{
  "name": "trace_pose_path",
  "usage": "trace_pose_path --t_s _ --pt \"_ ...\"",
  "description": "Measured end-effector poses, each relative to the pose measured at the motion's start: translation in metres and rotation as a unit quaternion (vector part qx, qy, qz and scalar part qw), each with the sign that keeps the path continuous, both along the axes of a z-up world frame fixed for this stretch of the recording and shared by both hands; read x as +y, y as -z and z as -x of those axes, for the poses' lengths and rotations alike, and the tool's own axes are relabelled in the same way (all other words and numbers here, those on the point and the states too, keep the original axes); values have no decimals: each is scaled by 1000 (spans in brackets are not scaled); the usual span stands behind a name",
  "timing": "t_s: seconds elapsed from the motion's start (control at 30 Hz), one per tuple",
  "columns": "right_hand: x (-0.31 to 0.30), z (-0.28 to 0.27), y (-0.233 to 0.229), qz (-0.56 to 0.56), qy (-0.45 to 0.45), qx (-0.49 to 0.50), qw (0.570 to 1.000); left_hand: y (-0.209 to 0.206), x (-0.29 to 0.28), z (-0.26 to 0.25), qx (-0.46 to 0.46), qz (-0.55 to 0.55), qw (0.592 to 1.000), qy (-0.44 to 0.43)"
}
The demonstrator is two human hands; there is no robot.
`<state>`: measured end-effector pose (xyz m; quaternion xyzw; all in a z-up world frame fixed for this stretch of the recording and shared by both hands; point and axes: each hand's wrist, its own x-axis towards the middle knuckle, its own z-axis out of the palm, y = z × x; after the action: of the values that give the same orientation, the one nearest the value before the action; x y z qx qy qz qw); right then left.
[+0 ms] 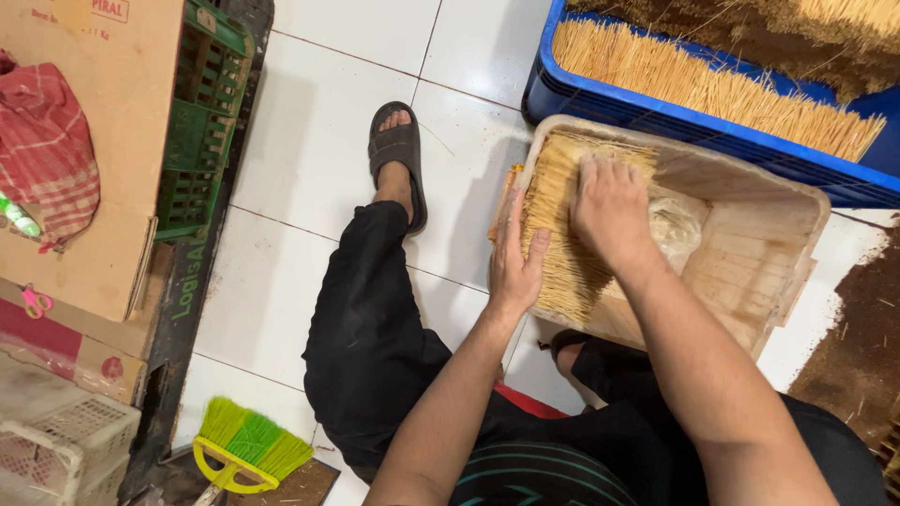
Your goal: The person sits on a low stool and repeatedly arranges thin wooden sticks in a beige plastic tub, using both hands to align and press them into neat rows. The person occasionally transfers bundles of sticks between the beige tub and a larger blue bin nearby.
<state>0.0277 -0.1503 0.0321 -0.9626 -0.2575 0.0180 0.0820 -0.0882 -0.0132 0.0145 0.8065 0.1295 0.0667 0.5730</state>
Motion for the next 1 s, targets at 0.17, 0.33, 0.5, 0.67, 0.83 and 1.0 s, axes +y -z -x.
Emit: trace_pose_path --t_s 0.17,0.33,0.5,0.67,0.83,1.0 --pt "-5 2 -3 -56 -4 -45 997 3 0 -2 3 -2 1000 -2" --pt "-7 -32 -2 -21 62 80 995 1 0 -1 12 4 1000 3" --pt "3 -45 -8 -7 39 42 998 -3 2 -3 -2 13 1000 -4" --pt "12 -54 -17 112 29 134 984 -2 3 -4 -9 16 1000 -7" --pt "10 -25 -2 79 26 185 979 -3 5 -6 -19 15 1000 -14" --pt "-4 -20 9 -8 -16 61 998 0 4 -4 -10 15 1000 -8"
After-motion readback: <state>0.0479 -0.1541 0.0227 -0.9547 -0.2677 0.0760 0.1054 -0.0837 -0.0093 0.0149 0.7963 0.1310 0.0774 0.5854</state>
